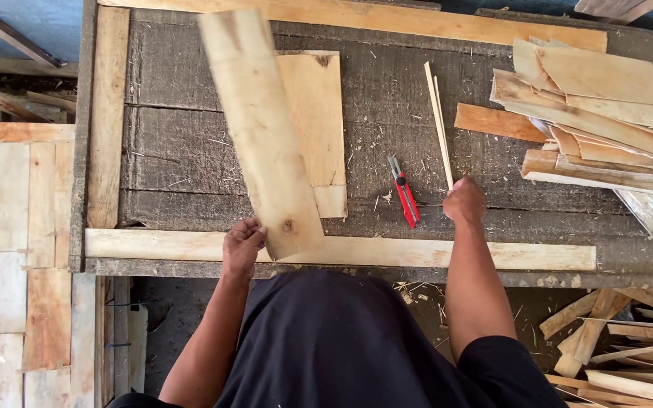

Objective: The recorder trims thin wooden slats with a utility knife and organizes them on a workbench.

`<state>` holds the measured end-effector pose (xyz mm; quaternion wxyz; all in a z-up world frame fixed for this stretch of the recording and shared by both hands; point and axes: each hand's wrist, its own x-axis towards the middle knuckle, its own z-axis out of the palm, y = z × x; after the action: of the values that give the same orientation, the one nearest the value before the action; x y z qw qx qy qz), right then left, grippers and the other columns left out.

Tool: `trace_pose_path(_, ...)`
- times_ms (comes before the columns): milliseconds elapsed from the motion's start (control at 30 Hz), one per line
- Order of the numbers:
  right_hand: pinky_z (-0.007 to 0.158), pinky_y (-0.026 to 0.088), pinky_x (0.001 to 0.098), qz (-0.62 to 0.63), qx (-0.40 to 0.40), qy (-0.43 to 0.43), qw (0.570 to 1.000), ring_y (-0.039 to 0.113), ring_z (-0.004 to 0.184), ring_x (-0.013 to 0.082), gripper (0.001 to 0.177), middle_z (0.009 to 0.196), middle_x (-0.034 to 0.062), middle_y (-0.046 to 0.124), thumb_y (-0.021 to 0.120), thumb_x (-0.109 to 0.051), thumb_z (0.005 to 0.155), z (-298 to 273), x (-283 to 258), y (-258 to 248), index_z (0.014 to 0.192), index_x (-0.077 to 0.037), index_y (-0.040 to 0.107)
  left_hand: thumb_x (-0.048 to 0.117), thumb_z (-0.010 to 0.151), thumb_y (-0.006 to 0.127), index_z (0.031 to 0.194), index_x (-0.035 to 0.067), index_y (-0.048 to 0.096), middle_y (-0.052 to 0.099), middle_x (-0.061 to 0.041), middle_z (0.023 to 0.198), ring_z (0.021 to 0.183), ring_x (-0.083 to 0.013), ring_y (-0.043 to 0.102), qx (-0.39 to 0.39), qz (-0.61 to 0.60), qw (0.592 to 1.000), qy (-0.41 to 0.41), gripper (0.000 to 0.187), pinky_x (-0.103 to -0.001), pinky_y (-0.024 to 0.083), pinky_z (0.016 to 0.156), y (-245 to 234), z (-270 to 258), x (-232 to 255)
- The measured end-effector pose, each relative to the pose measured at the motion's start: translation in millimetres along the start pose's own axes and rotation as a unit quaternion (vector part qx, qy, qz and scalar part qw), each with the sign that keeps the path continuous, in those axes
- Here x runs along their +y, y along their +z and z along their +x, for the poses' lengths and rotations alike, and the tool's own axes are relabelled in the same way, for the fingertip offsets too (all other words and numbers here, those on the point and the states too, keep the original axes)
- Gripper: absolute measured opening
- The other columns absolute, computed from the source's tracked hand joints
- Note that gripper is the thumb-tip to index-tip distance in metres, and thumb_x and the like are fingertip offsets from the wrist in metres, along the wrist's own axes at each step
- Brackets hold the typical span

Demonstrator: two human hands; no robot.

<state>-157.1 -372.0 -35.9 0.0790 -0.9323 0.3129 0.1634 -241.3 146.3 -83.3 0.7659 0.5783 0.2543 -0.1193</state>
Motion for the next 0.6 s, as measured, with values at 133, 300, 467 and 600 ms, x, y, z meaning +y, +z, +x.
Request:
trace_pose_path(133, 0.087, 0.056, 0.0418, 0.0, -0.034, 0.016, 0.999, 0.069, 0.101, 0.0274, 0.016, 0.107, 0.0118, 0.07, 0.071, -0.017, 0.097, -32, 20, -1, 0.109, -0.01, 0.064, -0.001, 0.096, 0.065, 0.111, 0.006, 0.066, 0.073, -0.001, 0.094, 0.079, -0.0093, 0.064, 0.041, -0.039, 0.998, -0.015, 0.017, -0.025, 0.052, 0.071, -12, -4, 7)
trace_pose_path(300, 0.063, 0.05, 0.0276, 0.361, 0.217, 0.085, 0.903, 0.06, 0.085, 0.0121, 0.009, 0.1, 0.0017, 0.06, 0.055, -0.019, 0.11, -121, 67, -6, 0.109, -0.011, 0.053, -0.002, 0.098, 0.065, 0.108, 0.009, 0.062, 0.068, 0.001, 0.091, 0.081, -0.0108, 0.066, 0.075, -0.125, 0.989, 0.01, 0.015, -0.029, 0.057, 0.076, -28, 0, -12)
trace_pose_path(467, 0.063, 0.058, 0.0225, 0.499, 0.4, 0.258, 0.724, 0.064, 0.083, 0.0099, 0.014, 0.099, 0.004, 0.063, 0.06, -0.015, 0.103, -178, 182, 50, 0.11, -0.004, 0.054, -0.002, 0.098, 0.065, 0.105, 0.01, 0.06, 0.068, 0.0, 0.089, 0.079, -0.0114, 0.066, 0.063, -0.131, 0.989, -0.009, 0.014, -0.031, 0.058, 0.077, -20, -8, -3)
trace_pose_path(600, 0.064, 0.058, 0.0163, 0.482, 0.35, 0.502, 0.627, 0.065, 0.082, 0.0084, 0.023, 0.1, 0.0045, 0.06, 0.059, -0.013, 0.099, -218, 212, 94, 0.118, -0.003, 0.05, -0.002, 0.097, 0.066, 0.104, 0.01, 0.061, 0.068, 0.0, 0.087, 0.078, -0.0116, 0.065, 0.024, -0.113, 0.993, -0.016, 0.014, -0.031, 0.058, 0.075, -7, 2, -3)
